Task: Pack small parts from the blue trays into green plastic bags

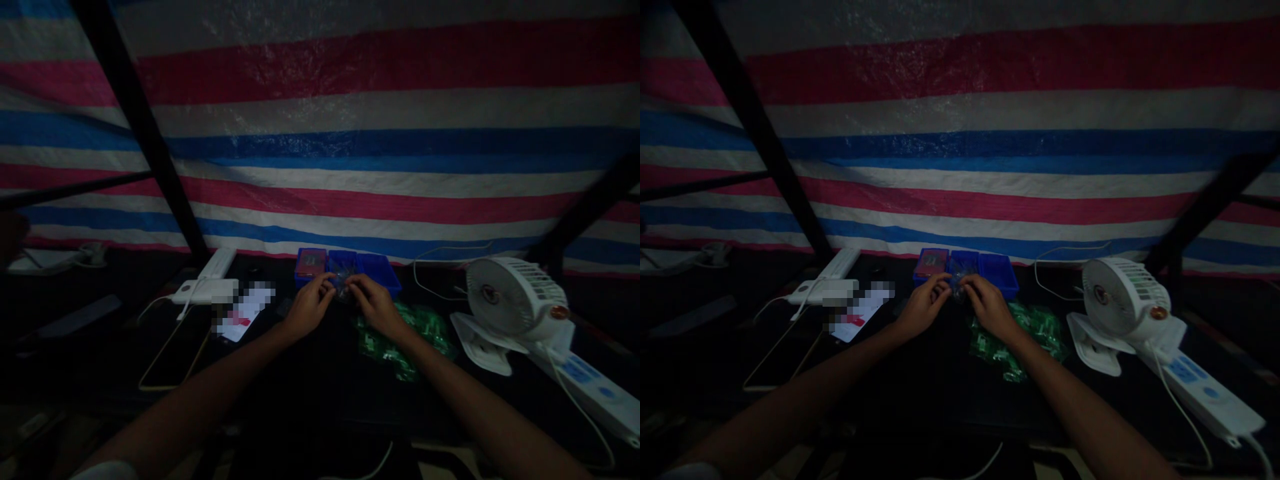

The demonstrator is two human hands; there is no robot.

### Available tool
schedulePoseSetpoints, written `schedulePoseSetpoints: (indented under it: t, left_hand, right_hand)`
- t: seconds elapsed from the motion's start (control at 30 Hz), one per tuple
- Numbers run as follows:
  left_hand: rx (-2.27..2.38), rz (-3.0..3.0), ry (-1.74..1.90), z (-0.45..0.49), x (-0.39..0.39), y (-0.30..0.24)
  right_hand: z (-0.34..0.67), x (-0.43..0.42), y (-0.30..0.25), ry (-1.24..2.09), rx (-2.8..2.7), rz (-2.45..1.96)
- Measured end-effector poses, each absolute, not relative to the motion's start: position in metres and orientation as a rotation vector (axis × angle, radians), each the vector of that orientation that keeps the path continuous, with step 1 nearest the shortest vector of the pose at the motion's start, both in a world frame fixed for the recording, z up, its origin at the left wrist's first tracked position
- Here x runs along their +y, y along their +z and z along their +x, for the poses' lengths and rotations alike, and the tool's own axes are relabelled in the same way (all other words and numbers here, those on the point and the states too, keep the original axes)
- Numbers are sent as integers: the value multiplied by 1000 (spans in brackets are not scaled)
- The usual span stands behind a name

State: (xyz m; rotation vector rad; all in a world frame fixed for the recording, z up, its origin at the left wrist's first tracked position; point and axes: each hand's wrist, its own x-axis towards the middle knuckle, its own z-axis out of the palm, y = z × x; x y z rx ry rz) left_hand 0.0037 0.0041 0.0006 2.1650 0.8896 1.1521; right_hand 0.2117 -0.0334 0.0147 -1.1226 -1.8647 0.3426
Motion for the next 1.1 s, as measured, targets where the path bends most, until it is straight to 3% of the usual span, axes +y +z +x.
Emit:
schedulePoseSetpoints:
  t: [1.1]
  left_hand:
    - [880,2168,1280,3,5,2]
  right_hand:
    - [213,-33,17,278,-1904,-1060]
